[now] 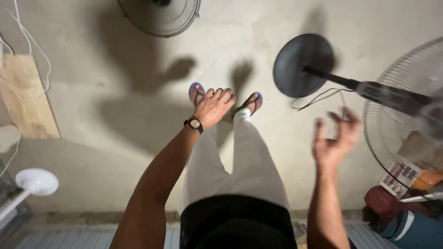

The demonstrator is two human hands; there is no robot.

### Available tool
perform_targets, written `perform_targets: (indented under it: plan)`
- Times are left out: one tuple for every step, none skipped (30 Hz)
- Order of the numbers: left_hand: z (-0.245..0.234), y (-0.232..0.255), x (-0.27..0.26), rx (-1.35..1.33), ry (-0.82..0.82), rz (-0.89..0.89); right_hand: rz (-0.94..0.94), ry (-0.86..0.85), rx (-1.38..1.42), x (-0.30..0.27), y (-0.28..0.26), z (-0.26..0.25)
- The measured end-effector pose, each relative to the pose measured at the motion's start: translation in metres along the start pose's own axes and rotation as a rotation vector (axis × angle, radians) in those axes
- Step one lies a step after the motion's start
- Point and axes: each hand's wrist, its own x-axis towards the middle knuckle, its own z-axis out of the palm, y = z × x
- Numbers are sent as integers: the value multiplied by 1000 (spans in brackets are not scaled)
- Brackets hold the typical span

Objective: The person assembles a standing fan by attaching the front grille, fan blades, and rear grille to the motor housing. They secure each component by hand, aligning and tightening the parts in sequence.

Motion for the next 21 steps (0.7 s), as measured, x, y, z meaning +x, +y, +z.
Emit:
perform_targets:
  plan:
    - [14, -10, -4, -15, -13, -32, 126, -109, 97, -1, -7, 28]
    - [29, -22, -8, -28, -28, -57, 256, -216, 192, -4, -14, 58]
    - [44, -33, -12, -41, -42, -82, 157, -285, 131, -8, -19, 85]
    - [61, -43, -15, -65, -50, -94, 62, -355, 66, -16, -20, 109]
    - [79, -55, -19, -88, -58, -106, 122, -433, 134, -25, -21, 134]
    - [97, -66, -22, -109, -61, -126, 173, -511, 204, -32, -20, 161]
    - [116, -75, -24, -126, -71, -163, 181, -571, 202, -39, -17, 184]
    - [134, -86, -25, -135, -81, -199, 186, -627, 205, -46, -14, 207]
    - [152, -95, -25, -144, -90, -234, 191, -683, 209, -53, -10, 228]
    - [171, -107, -23, -143, -104, -252, 197, -736, 221, -61, -7, 248]
    - [190, -120, -20, -141, -119, -270, 201, -788, 233, -68, -3, 267]
    - [210, -128, -17, -151, -140, -288, 214, -849, 239, -75, 2, 281]
    - [230, -139, -14, -149, -137, -318, 255, -906, 236, -79, 8, 297]
    - [249, -154, -10, -146, -134, -348, 295, -964, 234, -82, 14, 312]
    - [269, -166, -6, -142, -131, -378, 335, -1022, 232, -86, 20, 324]
    - [287, -176, -4, -174, -154, -449, 325, -1022, 227, -88, 26, 334]
    - [306, -188, -3, -203, -176, -521, 314, -1022, 221, -91, 33, 343]
    - [327, -202, 0, -227, -195, -590, 301, -1016, 218, -93, 39, 355]
    - [349, -217, 3, -144, -134, -578, 320, -1033, 216, -96, 44, 365]
    - [372, -229, 4, -68, -73, -566, 342, -1053, 209, -99, 48, 370]
    - [392, -242, 1, -170, -57, -691, 363, -1073, 202, -101, 51, 374]
